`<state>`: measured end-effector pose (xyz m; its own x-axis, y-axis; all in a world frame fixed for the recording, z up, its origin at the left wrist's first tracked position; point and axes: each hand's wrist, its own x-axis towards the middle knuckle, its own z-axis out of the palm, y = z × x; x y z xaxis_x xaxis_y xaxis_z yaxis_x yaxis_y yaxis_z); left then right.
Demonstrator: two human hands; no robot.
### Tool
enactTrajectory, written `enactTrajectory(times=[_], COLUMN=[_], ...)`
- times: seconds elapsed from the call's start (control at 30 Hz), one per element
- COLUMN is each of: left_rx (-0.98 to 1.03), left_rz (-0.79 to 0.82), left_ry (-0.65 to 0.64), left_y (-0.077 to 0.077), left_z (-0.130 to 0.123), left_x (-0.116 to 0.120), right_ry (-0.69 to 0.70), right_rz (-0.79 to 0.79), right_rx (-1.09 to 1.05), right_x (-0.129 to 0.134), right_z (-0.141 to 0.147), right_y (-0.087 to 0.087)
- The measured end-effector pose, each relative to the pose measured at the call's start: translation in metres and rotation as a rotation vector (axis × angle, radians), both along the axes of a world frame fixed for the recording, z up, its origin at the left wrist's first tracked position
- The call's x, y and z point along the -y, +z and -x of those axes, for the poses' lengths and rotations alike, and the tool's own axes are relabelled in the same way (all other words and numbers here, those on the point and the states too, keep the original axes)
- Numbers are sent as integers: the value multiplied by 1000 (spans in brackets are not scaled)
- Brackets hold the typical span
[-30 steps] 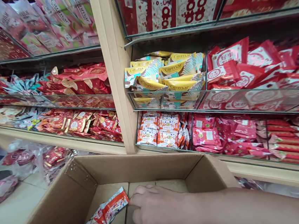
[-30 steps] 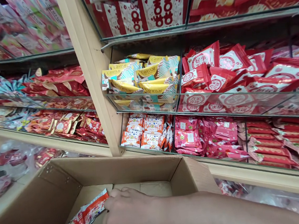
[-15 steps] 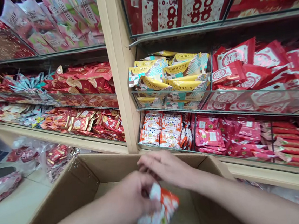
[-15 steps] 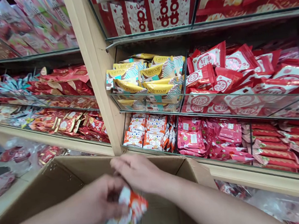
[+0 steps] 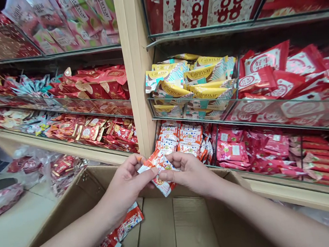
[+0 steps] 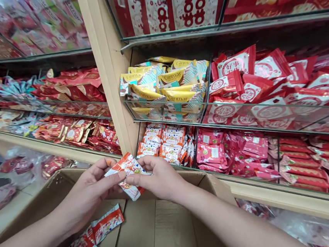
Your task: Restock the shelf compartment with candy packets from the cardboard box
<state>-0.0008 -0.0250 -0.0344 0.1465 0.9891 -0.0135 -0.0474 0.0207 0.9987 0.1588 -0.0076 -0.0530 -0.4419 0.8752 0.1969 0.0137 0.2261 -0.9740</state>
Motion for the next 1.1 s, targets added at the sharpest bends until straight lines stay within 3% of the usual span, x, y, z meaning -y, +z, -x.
enactTrajectory(times=[0.17, 0.33, 0.43, 0.5, 0.6, 0.7, 0.8, 0.87, 1.0, 1.1], left_rx=[-143, -99, -68, -80, -177, -319, -442, -481, -555, -591], left_rz=[-113, -87, -81, -117, -154, -180, -238, -243, -237, -260], left_ry=[-48, 48, 79, 92, 70, 13, -22, -40, -69, -86], left_y=[5, 3, 2, 1, -4, -15, -25, -27, -25, -26], left_z=[-1, -1, 0, 0, 1, 2, 3, 3, 4, 5], left_x=[-1, -2, -7, -10, -14, -19, -23, -25, -25, -26], right_ry=[1, -2, -42, -151, -372, -484, -568, -625, -683, -595], right_rz=[-74, -23, -63, -270, -735, -920, -883, -867, -761, -574], right_rx=[99, -63, -49, 34, 314, 770, 1222, 1399, 1556, 1517], right_x=[2, 3, 2, 1, -4, -12, -23, -33, -57, -79], right_z=[-4, 0, 0, -2, -13, -32, -52, -63, -73, -70], right_y=[2, -3, -7, -6, 2, 14, 18, 17, 15, 21])
